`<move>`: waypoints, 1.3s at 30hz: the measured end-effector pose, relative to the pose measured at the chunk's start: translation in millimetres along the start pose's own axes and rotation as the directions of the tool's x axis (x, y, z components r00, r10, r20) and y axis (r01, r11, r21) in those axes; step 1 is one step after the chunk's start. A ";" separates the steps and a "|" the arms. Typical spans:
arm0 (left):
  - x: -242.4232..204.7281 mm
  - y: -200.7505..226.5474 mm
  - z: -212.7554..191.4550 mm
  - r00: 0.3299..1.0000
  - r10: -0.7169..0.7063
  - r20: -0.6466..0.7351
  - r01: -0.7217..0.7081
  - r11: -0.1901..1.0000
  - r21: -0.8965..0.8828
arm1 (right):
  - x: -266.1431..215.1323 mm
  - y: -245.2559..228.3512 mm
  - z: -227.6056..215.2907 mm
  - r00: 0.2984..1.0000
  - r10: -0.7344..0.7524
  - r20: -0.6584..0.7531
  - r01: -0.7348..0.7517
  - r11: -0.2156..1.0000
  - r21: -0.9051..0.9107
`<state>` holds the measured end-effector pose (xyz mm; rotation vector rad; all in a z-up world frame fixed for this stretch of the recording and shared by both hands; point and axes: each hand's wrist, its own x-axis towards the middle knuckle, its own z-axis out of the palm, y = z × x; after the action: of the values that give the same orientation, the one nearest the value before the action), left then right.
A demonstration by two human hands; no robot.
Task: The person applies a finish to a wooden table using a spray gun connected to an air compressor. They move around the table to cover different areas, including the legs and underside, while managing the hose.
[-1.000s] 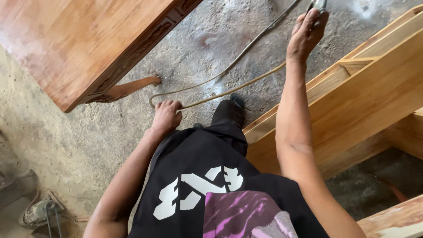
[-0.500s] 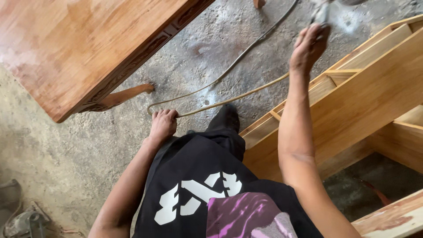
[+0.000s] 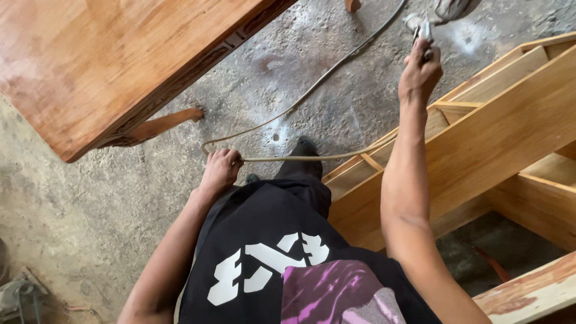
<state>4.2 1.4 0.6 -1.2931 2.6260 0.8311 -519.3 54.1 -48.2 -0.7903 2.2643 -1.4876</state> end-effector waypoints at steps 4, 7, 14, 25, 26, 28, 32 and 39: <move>6.7 -4.4 -4.8 1.000 -0.005 -0.003 0.005 1.000 0.002 | 0.7 -31.6 -14.4 0.992 -0.112 -0.052 0.117 0.985 0.124; 10.9 2.2 -8.1 0.999 -0.018 0.028 0.019 0.999 -0.033 | 22.0 -53.9 -30.8 0.991 -0.074 -0.114 0.102 0.958 0.268; 17.0 29.7 -18.1 0.995 0.070 -0.078 -0.076 0.993 -0.088 | 76.7 -73.5 -43.4 0.913 -0.347 -0.215 0.358 0.934 0.014; -55.2 -104.3 44.2 0.995 -0.096 0.024 0.094 0.993 0.070 | -127.9 -54.3 49.7 0.995 0.081 -0.065 -0.066 0.975 0.212; -60.2 -122.3 59.3 0.994 -0.092 0.060 0.083 0.987 0.138 | -148.5 -61.0 54.1 0.980 0.195 -0.027 -0.179 0.941 0.286; -85.7 -163.7 70.7 0.985 -0.113 0.132 0.071 0.954 0.290 | -183.1 -71.7 62.4 0.982 0.188 -0.038 -0.158 0.907 0.391; -94.5 -229.8 89.9 0.999 -0.047 0.016 0.041 0.965 0.260 | -249.2 -124.5 57.0 0.981 0.162 -0.103 -0.091 0.866 0.491; -82.6 -317.7 68.7 0.976 -0.062 0.210 0.026 0.985 0.169 | -469.6 -252.4 38.4 0.898 0.260 -0.356 -0.105 0.910 0.400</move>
<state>287.5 -61.1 -167.5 -1.1449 2.4309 0.6864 -55.7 232.1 149.6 -0.1538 2.1324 -2.0445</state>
